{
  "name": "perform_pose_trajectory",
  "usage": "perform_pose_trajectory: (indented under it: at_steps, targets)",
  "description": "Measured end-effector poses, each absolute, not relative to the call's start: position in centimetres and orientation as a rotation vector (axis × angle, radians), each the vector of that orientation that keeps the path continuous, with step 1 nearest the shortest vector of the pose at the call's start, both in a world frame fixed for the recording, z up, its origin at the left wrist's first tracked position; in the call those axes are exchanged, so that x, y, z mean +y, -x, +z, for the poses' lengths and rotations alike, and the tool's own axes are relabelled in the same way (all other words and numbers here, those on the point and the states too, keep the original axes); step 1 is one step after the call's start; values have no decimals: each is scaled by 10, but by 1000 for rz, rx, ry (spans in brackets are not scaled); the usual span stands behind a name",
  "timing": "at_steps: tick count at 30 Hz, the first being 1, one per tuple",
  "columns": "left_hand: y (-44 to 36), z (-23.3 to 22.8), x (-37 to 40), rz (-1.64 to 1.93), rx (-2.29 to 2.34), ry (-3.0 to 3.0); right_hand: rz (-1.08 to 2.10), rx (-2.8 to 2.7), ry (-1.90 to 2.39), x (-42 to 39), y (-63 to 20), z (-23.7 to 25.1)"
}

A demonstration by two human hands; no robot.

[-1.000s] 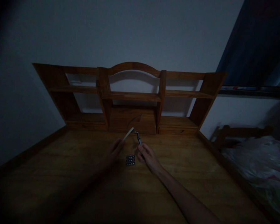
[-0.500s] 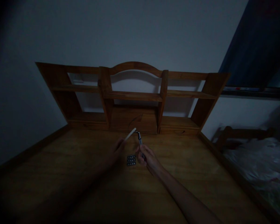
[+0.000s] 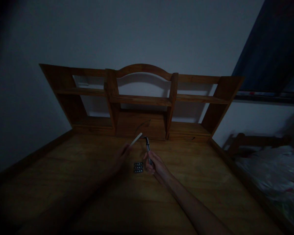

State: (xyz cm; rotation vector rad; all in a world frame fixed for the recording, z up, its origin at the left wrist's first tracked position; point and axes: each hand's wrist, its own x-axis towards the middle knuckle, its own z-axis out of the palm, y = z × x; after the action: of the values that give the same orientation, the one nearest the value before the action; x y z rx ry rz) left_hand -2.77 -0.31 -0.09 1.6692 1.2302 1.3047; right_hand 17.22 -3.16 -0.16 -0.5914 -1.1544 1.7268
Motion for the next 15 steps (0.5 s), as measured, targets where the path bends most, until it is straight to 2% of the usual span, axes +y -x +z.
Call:
perform_pose_trajectory:
  at_steps: [15]
  targets:
    - [30,-1,-4,1305,1208,-1760,1805,-1119,568,-28,-171,-7]
